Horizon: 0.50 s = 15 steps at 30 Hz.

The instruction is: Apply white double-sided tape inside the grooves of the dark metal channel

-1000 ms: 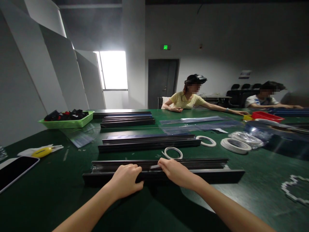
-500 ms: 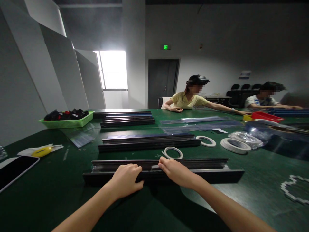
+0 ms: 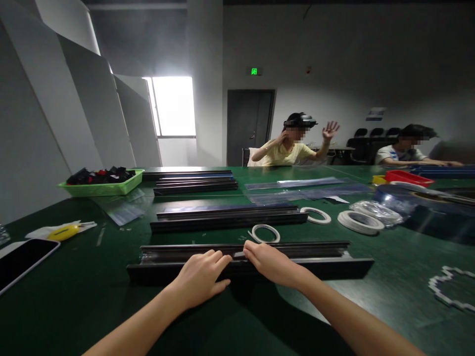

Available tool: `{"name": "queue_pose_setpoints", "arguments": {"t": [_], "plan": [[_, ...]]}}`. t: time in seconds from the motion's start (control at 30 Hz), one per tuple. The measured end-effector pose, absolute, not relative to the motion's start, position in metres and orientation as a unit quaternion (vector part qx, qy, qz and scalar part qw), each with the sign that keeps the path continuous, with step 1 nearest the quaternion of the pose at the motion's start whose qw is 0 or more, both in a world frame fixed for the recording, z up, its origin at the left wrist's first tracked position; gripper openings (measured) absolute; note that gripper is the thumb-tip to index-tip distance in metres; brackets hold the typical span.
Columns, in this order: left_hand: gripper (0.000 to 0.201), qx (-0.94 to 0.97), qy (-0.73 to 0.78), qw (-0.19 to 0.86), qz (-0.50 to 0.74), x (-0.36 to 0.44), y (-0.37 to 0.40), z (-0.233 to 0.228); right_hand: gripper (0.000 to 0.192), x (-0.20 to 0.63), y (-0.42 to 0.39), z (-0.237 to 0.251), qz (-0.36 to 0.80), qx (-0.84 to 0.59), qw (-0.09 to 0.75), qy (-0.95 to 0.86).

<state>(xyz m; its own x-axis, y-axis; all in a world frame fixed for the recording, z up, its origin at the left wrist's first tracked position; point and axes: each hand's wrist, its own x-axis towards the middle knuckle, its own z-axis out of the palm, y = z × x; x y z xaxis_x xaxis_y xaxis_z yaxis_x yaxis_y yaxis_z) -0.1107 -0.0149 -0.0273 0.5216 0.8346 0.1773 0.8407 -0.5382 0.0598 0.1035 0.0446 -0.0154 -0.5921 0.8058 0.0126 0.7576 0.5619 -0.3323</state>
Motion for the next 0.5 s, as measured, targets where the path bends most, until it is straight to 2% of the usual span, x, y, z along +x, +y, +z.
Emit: {"name": "queue_pose_setpoints", "arguments": {"t": [0.27,0.5], "plan": [[0.026,-0.878,-0.47,0.017,-0.088,-0.1107,-0.0123,-0.0292,0.024,0.1042,0.0445,-0.0159,0.139,-0.444,0.083,-0.881],[0.025,-0.879,-0.466,0.026,-0.098,-0.1112,-0.0123,-0.0321,0.029,0.1038,0.0439,-0.0152,0.149,-0.45,0.079,-0.877]]}}
